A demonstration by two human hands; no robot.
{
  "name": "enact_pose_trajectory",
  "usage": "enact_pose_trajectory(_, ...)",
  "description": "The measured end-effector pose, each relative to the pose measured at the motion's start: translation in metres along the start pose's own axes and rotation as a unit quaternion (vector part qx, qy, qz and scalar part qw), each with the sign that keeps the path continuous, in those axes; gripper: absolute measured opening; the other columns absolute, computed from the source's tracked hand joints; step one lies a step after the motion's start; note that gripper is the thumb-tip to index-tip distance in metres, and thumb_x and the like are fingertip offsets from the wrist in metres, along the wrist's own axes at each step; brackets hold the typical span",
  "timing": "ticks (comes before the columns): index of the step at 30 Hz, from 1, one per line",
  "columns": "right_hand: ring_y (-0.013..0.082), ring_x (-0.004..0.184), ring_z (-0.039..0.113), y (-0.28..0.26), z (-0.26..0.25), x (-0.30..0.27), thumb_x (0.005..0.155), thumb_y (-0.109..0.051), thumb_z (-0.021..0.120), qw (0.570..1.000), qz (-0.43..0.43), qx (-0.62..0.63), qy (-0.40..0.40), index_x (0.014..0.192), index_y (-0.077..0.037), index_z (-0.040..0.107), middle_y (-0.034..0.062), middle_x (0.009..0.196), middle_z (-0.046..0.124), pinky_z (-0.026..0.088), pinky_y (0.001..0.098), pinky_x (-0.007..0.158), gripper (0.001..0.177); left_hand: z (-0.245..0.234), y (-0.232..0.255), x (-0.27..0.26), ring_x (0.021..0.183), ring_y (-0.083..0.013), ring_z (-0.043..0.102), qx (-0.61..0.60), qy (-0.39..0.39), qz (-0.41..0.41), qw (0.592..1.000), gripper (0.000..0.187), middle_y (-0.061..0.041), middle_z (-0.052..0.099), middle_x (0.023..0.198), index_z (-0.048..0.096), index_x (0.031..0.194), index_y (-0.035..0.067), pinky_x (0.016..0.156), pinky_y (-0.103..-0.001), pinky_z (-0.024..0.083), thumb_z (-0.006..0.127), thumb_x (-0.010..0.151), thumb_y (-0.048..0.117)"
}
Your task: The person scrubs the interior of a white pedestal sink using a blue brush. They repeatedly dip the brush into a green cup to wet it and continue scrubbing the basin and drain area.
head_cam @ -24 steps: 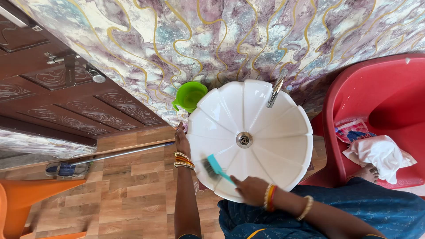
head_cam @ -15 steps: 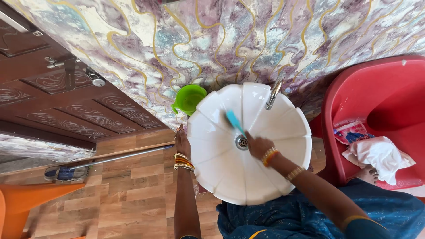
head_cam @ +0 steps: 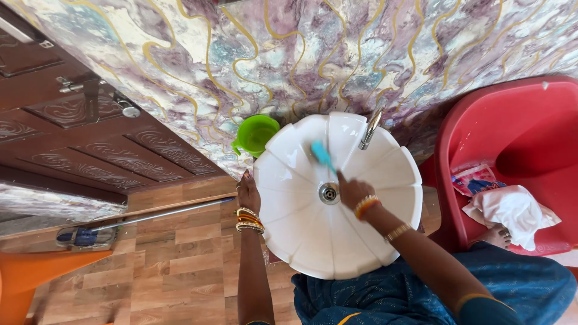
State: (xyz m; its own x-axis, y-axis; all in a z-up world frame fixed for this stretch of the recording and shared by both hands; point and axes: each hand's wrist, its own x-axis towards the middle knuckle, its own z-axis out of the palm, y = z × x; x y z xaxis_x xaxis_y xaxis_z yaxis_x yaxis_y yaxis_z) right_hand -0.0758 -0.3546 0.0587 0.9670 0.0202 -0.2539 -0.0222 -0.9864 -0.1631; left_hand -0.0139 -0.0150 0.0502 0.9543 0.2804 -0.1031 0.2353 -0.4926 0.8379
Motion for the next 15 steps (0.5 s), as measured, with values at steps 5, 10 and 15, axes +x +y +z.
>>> enact_pose_trajectory(5,0.0396,0.077,0.073,-0.005,0.019,-0.010,0.102,-0.025,0.044,1.000,-0.011,-0.007,0.022,0.162,-0.017,0.027,0.0210,0.093,0.072,0.059,0.0546,0.068,0.063,0.000,-0.004,-0.001,0.123,-0.0445,0.057,-0.014,0.029,0.036,0.999,0.077,-0.030,0.054,0.137,0.052,0.149,0.009,0.103,-0.051,0.047,0.027,0.102,0.066)
enact_pose_trajectory(10,0.0392,0.086,0.075,0.014,0.018,-0.062,0.095,-0.016,0.044,0.993,-0.007,-0.041,-0.106,0.162,-0.019,0.027,0.0231,0.102,0.074,0.059,0.0541,0.078,0.069,0.004,-0.002,0.002,0.122,-0.0445,0.057,0.004,0.017,0.045,0.999,0.074,-0.029,0.053,0.136,0.053,0.147,0.009,0.103,-0.050,0.048,0.029,0.102,0.063)
enact_pose_trajectory(15,0.0407,0.084,0.075,0.022,-0.025,-0.008,0.104,-0.026,0.041,0.996,0.093,0.004,0.007,0.164,-0.023,0.026,0.0210,0.100,0.074,0.061,0.0546,0.072,0.062,0.003,-0.007,-0.003,0.122,-0.0447,0.057,0.014,0.025,0.059,0.998,0.072,-0.029,0.055,0.135,0.056,0.144,0.007,0.103,-0.050,0.047,0.031,0.104,0.061)
